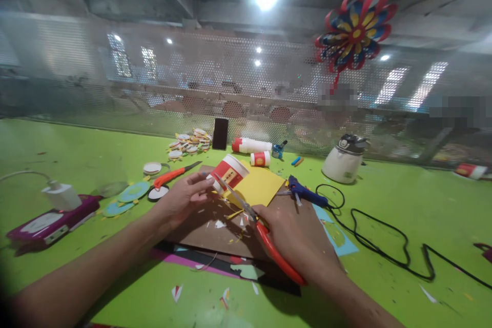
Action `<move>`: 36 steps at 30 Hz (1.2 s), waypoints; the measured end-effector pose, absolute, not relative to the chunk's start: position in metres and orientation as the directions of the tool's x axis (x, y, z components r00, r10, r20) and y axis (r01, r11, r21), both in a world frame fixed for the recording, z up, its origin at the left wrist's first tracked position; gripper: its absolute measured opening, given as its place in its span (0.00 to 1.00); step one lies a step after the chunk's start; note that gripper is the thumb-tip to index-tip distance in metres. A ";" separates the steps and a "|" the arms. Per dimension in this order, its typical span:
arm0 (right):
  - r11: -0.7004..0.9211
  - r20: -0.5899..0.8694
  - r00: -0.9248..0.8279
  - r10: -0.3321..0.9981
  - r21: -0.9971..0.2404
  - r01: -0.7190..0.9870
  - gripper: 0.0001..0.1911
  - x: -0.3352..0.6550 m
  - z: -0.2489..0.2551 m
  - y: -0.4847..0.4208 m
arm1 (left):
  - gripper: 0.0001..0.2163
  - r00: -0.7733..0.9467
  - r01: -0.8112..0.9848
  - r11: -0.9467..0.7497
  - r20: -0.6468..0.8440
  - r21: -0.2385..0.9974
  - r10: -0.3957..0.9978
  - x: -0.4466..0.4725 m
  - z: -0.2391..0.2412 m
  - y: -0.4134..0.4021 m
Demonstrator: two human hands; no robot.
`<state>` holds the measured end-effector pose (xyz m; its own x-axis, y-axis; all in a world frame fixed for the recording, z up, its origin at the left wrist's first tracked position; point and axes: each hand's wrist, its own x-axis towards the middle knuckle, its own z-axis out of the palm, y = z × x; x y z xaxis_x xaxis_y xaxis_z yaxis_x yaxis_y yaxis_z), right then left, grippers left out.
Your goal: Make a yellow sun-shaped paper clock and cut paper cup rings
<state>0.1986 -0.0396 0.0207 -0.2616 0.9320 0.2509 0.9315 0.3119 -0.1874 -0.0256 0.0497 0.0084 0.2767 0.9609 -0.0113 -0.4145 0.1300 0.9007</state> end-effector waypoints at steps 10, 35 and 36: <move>0.289 0.272 -0.247 0.930 -0.128 0.949 0.15 0.198 0.022 -0.041 | 0.09 0.336 -0.423 0.177 -0.027 0.889 0.941 -0.030 0.012 0.051; 0.300 0.255 -0.249 0.934 -0.186 0.936 0.15 0.199 0.021 -0.042 | 0.12 0.250 -0.398 0.082 0.022 0.914 0.968 -0.023 0.014 0.043; 0.301 0.258 -0.250 0.933 -0.183 0.936 0.15 0.198 0.021 -0.042 | 0.13 0.250 -0.409 0.089 0.018 0.908 0.968 -0.024 0.014 0.044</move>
<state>0.1985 -0.0419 0.0215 -0.2502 0.9333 0.2576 0.9358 0.3014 -0.1830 -0.0238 0.0437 0.0137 0.2500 0.9681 0.0182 -0.4090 0.0885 0.9082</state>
